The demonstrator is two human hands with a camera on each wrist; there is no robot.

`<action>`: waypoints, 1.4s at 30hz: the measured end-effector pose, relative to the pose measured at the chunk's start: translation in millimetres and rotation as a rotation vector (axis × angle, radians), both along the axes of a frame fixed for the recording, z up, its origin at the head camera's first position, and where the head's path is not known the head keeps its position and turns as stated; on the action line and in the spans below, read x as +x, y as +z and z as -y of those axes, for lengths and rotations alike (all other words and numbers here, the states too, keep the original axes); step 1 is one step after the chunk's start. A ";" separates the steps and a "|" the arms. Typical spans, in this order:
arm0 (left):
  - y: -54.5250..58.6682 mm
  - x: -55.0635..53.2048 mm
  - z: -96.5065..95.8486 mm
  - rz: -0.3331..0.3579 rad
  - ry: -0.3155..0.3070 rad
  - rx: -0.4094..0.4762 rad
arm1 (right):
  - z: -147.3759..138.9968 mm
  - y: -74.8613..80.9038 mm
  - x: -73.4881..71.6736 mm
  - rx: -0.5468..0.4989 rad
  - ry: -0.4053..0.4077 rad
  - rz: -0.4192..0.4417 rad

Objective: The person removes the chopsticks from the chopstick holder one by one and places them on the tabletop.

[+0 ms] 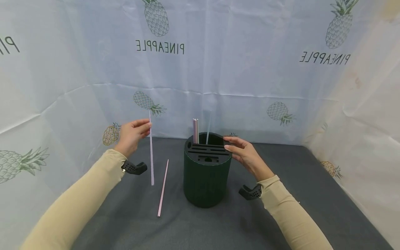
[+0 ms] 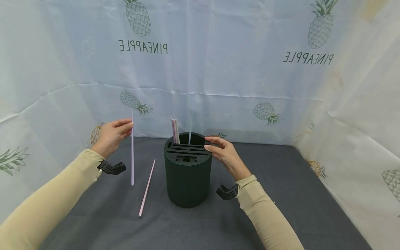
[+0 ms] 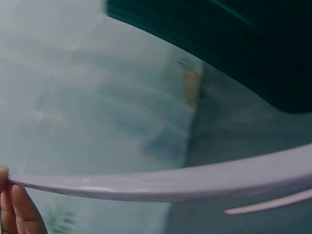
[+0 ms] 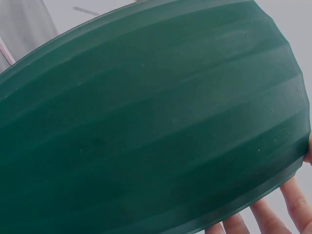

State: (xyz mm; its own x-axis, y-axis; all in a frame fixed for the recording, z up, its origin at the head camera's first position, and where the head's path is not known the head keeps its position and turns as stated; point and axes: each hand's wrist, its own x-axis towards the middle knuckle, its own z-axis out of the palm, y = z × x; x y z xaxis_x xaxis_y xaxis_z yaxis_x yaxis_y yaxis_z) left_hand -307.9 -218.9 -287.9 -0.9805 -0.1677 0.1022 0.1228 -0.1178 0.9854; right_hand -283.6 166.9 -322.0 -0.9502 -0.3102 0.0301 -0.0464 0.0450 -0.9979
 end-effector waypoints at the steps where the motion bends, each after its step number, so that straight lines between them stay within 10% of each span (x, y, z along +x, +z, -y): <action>1: -11.2 -0.7 1.5 0.028 -0.006 -0.025 | -0.1 0.0 -0.1 0.000 -0.001 0.001; 8: -74.2 -2.7 11.4 0.153 -0.023 -0.185 | 0.0 -0.9 -2.1 0.002 0.001 -0.005; 16: -113.6 -5.9 13.9 0.228 -0.006 -0.255 | 0.2 -1.8 -2.1 0.005 -0.007 -0.001; 42: -160.1 -11.2 -4.5 0.311 0.023 -0.380 | 0.1 -2.2 -2.2 0.006 -0.006 -0.004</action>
State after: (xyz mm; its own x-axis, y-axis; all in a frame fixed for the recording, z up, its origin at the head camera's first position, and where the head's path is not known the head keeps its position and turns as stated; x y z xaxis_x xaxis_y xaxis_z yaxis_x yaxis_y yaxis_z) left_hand -319.2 -214.4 -448.0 -0.9709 -0.1969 -0.1366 -0.1856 0.2570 0.9484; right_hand -285.8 166.8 -324.2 -0.9519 -0.3046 0.0316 -0.0496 0.0516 -0.9974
